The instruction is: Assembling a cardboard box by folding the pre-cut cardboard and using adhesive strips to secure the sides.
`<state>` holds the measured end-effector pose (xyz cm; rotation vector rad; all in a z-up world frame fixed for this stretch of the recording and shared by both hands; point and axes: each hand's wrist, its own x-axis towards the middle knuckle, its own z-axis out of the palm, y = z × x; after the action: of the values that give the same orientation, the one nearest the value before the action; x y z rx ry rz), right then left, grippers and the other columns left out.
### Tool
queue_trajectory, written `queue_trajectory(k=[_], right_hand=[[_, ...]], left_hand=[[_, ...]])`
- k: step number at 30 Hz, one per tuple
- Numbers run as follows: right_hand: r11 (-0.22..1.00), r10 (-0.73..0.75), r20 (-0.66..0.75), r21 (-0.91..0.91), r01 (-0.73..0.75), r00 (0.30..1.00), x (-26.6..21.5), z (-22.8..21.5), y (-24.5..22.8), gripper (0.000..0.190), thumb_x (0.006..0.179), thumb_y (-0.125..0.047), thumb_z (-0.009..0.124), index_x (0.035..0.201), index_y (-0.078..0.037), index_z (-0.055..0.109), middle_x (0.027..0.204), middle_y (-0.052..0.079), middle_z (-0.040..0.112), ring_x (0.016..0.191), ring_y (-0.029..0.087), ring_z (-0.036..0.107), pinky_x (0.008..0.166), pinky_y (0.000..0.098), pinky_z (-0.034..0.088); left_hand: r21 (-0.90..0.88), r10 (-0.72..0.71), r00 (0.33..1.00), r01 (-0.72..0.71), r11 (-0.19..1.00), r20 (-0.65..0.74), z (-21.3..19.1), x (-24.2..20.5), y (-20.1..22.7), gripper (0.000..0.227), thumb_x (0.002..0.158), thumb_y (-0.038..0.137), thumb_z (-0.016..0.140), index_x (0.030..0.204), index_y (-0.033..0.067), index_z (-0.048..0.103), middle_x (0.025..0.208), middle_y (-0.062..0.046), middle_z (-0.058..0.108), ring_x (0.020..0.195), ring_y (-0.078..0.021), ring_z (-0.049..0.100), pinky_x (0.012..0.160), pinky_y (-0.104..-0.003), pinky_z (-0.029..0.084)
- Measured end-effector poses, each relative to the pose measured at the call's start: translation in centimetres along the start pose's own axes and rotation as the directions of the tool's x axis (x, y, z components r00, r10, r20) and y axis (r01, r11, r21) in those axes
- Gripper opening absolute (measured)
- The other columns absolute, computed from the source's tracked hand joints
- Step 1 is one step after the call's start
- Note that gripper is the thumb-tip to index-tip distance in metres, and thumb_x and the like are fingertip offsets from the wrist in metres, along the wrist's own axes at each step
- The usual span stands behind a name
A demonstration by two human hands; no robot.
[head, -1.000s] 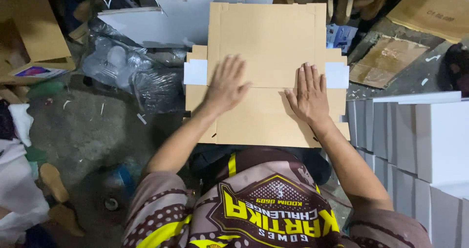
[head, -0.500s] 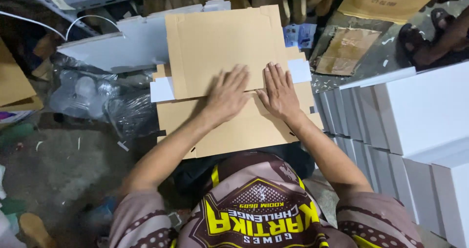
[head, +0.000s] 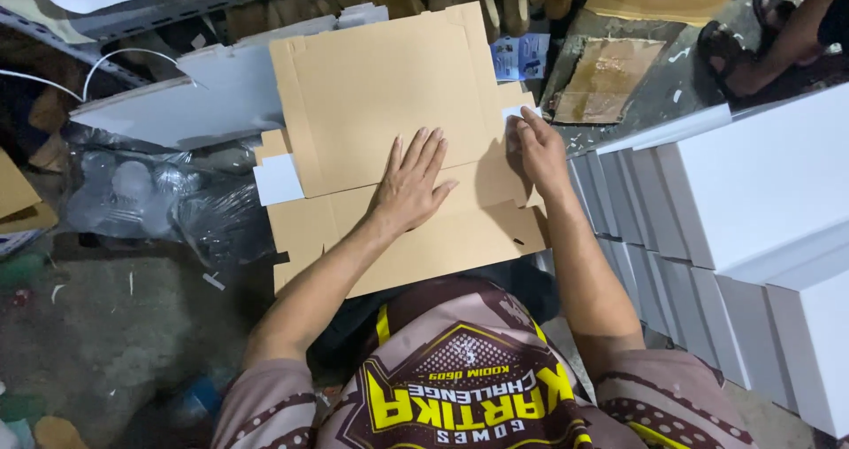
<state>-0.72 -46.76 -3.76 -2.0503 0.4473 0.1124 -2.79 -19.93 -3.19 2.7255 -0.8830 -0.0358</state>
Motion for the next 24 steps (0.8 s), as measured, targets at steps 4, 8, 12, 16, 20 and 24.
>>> queue_trajectory(k=[4, 8, 12, 16, 20, 24], right_hand=[[1.000, 0.016, 0.009, -0.018, -0.016, 1.000, -0.6, 0.5, -1.3, 0.042, 0.103, -0.031, 0.057, 0.143, -0.020, 0.063, 0.136, 0.016, 0.066, 0.136, 0.037, 0.053, 0.116, 0.0499, 0.038], [0.990, 0.055, -0.027, 0.132, -0.051, 0.998, -1.2, 0.9, -2.9, 0.043, 0.101, -0.028, 0.056, 0.141, -0.014, 0.064, 0.130, 0.016, 0.070, 0.133, 0.034, 0.057, 0.115, 0.0485, 0.040], [0.969, -0.018, -0.043, 0.247, 0.028, 0.999, -1.0, 0.7, -2.0, 0.044, 0.104, -0.020, 0.051, 0.143, -0.001, 0.058, 0.122, 0.017, 0.074, 0.111, 0.023, 0.069, 0.101, 0.0431, 0.053], [0.963, -0.057, -0.065, 0.258, 0.072, 0.996, -2.3, 1.2, -2.8, 0.044, 0.106, -0.019, 0.049, 0.144, 0.001, 0.056, 0.124, 0.016, 0.073, 0.111, 0.023, 0.070, 0.101, 0.0432, 0.052], [0.989, -0.144, -0.075, 0.030, 0.147, 0.987, -3.8, 2.4, -4.2, 0.043, 0.107, -0.017, 0.047, 0.146, -0.004, 0.058, 0.130, 0.020, 0.070, 0.124, 0.038, 0.064, 0.107, 0.0535, 0.047], [0.920, -0.338, -0.056, -0.232, 0.317, 0.940, -5.1, 5.2, -4.9, 0.049, 0.102, -0.021, 0.049, 0.147, -0.001, 0.058, 0.123, 0.028, 0.070, 0.115, 0.046, 0.064, 0.095, 0.0530, 0.052]], left_hand=[[-0.005, -0.006, 1.000, 0.006, 1.000, -0.005, 0.2, -0.2, 0.1, 0.074, 0.104, 0.057, 0.044, 0.158, 0.0057, 0.041, 0.169, -0.013, 0.031, 0.157, -0.0305, 0.022, 0.126, -0.059, 0.011], [0.022, -0.005, 1.000, 0.005, 1.000, -0.012, 0.2, -0.1, 0.1, 0.075, 0.104, 0.057, 0.044, 0.159, 0.0066, 0.040, 0.169, -0.012, 0.031, 0.158, -0.0297, 0.021, 0.127, -0.059, 0.012], [0.029, -0.004, 1.000, 0.004, 1.000, 0.002, 0.3, -0.2, 0.1, 0.075, 0.104, 0.056, 0.044, 0.159, 0.0068, 0.039, 0.170, -0.012, 0.029, 0.158, -0.0297, 0.019, 0.127, -0.059, 0.011], [0.017, -0.007, 1.000, 0.006, 1.000, 0.018, 0.3, -0.2, 0.1, 0.074, 0.103, 0.055, 0.045, 0.159, 0.0066, 0.038, 0.170, -0.013, 0.028, 0.159, -0.0298, 0.018, 0.127, -0.060, 0.011], [0.041, -0.004, 1.000, 0.003, 0.999, 0.024, 0.2, 0.0, 0.1, 0.074, 0.105, 0.056, 0.041, 0.160, 0.0068, 0.038, 0.170, -0.013, 0.027, 0.159, -0.0300, 0.018, 0.127, -0.059, 0.012], [0.099, 0.001, 1.000, -0.003, 0.995, 0.014, 0.0, 0.0, 0.4, 0.074, 0.106, 0.059, 0.037, 0.160, 0.0078, 0.037, 0.170, -0.012, 0.027, 0.158, -0.0297, 0.019, 0.126, -0.059, 0.013]])
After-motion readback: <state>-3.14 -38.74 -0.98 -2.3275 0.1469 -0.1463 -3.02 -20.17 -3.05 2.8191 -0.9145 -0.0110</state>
